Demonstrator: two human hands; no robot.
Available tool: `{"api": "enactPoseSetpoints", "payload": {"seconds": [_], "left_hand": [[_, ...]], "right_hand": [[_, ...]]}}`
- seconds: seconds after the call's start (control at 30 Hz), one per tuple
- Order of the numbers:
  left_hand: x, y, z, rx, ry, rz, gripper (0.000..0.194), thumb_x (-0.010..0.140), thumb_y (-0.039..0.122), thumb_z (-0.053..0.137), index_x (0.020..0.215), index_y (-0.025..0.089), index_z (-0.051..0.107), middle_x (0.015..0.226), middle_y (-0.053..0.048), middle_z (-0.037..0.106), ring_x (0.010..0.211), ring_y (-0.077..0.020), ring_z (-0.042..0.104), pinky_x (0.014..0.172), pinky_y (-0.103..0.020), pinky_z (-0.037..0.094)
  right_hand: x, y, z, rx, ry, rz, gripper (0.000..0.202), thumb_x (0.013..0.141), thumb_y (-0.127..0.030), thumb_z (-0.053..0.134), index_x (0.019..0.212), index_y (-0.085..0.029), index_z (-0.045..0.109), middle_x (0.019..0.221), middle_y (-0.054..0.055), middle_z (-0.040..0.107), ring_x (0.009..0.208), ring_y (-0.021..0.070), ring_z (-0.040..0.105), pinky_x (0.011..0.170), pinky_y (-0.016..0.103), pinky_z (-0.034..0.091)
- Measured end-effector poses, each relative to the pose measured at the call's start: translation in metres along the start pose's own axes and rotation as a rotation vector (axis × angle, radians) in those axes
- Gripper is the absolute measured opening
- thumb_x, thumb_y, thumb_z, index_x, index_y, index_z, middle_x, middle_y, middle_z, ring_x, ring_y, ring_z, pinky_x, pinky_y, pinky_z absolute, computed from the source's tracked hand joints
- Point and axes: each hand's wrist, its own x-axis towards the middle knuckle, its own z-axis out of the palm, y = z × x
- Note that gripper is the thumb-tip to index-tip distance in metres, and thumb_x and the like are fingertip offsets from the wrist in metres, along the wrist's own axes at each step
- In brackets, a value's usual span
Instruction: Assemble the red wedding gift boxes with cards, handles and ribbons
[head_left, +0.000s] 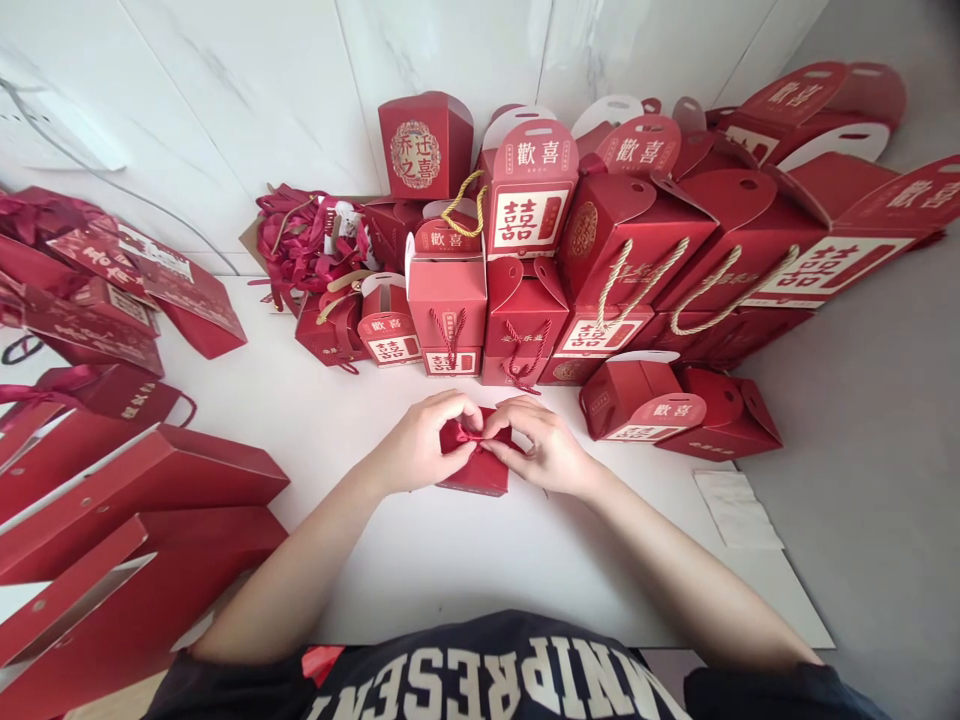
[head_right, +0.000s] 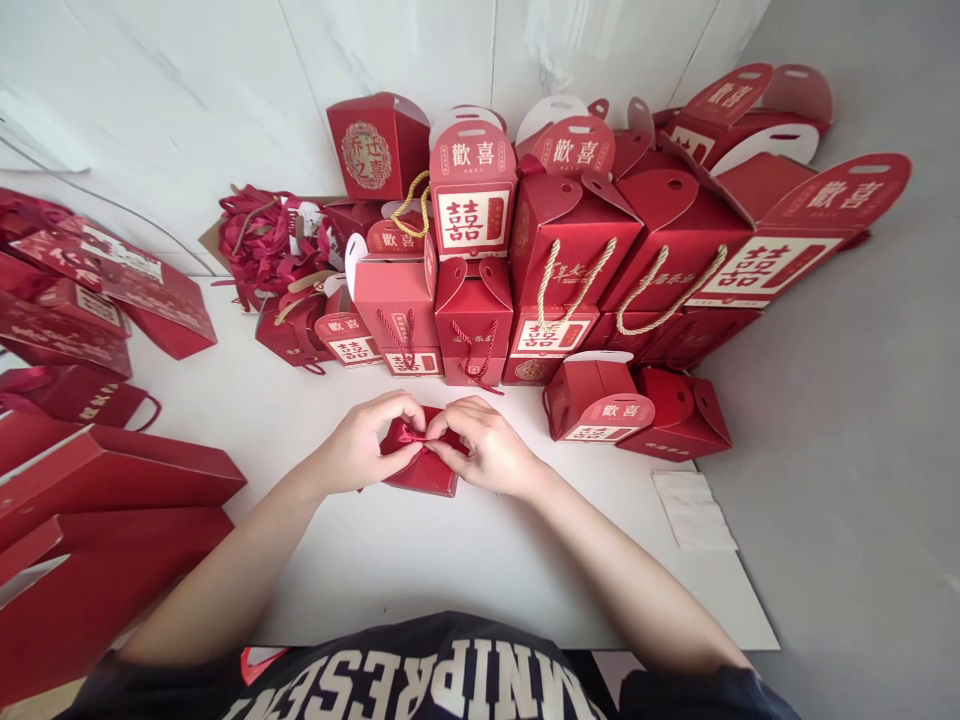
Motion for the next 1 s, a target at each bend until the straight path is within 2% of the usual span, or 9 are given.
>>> {"api": "enactPoseSetpoints", "payload": {"seconds": [0.13, 0.27, 0.33, 0.43, 0.53, 0.6, 0.7, 0.83, 1.0], "left_hand": [[-0.005, 0.01, 0.01, 0.277, 0.089, 0.063, 0.017, 0.078, 0.005, 0.057, 0.086, 0.019, 0.051, 0.083, 0.002, 0.061, 0.081, -0.0134, 0.057, 0.078, -0.026, 0.046], [-0.014, 0.018, 0.023, 0.633, 0.186, 0.029, 0.015, 0.08, 0.005, 0.054, 0.078, 0.019, 0.048, 0.079, -0.001, 0.057, 0.07, -0.0162, 0.052, 0.069, -0.03, 0.045], [-0.017, 0.019, 0.027, 0.725, 0.206, 0.017, 0.015, 0.08, 0.005, 0.052, 0.076, 0.019, 0.048, 0.076, -0.001, 0.054, 0.065, -0.0163, 0.05, 0.063, -0.03, 0.044], [-0.019, 0.015, 0.027, 0.615, 0.201, 0.052, 0.017, 0.078, 0.002, 0.051, 0.076, 0.019, 0.047, 0.072, 0.002, 0.051, 0.061, -0.0134, 0.049, 0.058, -0.026, 0.043], [-0.02, 0.007, 0.023, 0.471, 0.215, 0.113, 0.016, 0.08, 0.003, 0.052, 0.079, 0.019, 0.049, 0.073, 0.003, 0.053, 0.06, -0.0105, 0.051, 0.058, -0.023, 0.044], [-0.021, 0.003, 0.021, 0.483, 0.242, 0.18, 0.015, 0.082, 0.004, 0.051, 0.081, 0.019, 0.051, 0.076, 0.002, 0.057, 0.062, -0.0104, 0.053, 0.06, -0.023, 0.046], [-0.023, 0.001, 0.018, 0.613, 0.289, 0.328, 0.016, 0.085, 0.005, 0.05, 0.08, 0.019, 0.053, 0.079, -0.001, 0.063, 0.068, -0.0129, 0.058, 0.066, -0.027, 0.048], [-0.023, 0.002, 0.016, 0.723, 0.28, 0.453, 0.014, 0.087, 0.006, 0.053, 0.083, 0.018, 0.058, 0.084, -0.002, 0.068, 0.071, -0.0145, 0.062, 0.068, -0.029, 0.05], [-0.024, -0.002, 0.015, 0.647, 0.271, 0.397, 0.014, 0.088, 0.005, 0.053, 0.083, 0.018, 0.059, 0.086, -0.002, 0.068, 0.07, -0.0126, 0.062, 0.068, -0.027, 0.051]], "right_hand": [[-0.003, 0.002, 0.005, 0.003, 0.037, 0.026, 0.014, 0.088, -0.016, 0.064, 0.095, -0.024, 0.056, 0.09, 0.003, 0.068, 0.084, 0.0184, 0.064, 0.084, 0.037, 0.051], [-0.003, 0.0, 0.005, -0.026, 0.007, -0.004, 0.012, 0.089, -0.017, 0.062, 0.094, -0.024, 0.055, 0.086, 0.003, 0.067, 0.082, 0.0188, 0.062, 0.084, 0.038, 0.049], [-0.001, -0.003, 0.003, -0.013, -0.013, -0.02, 0.01, 0.09, -0.016, 0.061, 0.094, -0.024, 0.056, 0.084, 0.002, 0.067, 0.081, 0.0186, 0.062, 0.086, 0.039, 0.049], [0.002, -0.006, 0.001, 0.039, -0.009, 0.051, 0.007, 0.092, -0.017, 0.059, 0.094, -0.023, 0.059, 0.086, 0.003, 0.067, 0.082, 0.018, 0.061, 0.087, 0.038, 0.049], [0.004, -0.008, 0.0, 0.058, -0.013, 0.18, 0.008, 0.094, -0.02, 0.058, 0.095, -0.022, 0.065, 0.104, 0.007, 0.066, 0.099, 0.0201, 0.061, 0.092, 0.04, 0.048], [0.004, -0.009, 0.0, 0.051, -0.027, 0.24, 0.01, 0.093, -0.021, 0.06, 0.094, -0.023, 0.07, 0.117, 0.008, 0.063, 0.112, 0.022, 0.058, 0.099, 0.042, 0.046], [0.006, -0.009, -0.002, 0.06, -0.056, 0.283, 0.013, 0.091, -0.021, 0.062, 0.095, -0.025, 0.074, 0.126, 0.007, 0.061, 0.116, 0.0231, 0.057, 0.101, 0.045, 0.046], [0.009, -0.01, -0.005, 0.068, -0.075, 0.256, 0.012, 0.09, -0.02, 0.064, 0.093, -0.025, 0.075, 0.123, 0.006, 0.066, 0.114, 0.0228, 0.06, 0.102, 0.046, 0.045], [0.009, -0.011, -0.002, -0.113, -0.016, 0.094, 0.008, 0.089, -0.02, 0.064, 0.088, -0.024, 0.071, 0.115, 0.006, 0.07, 0.103, 0.0223, 0.062, 0.094, 0.043, 0.046]]}}
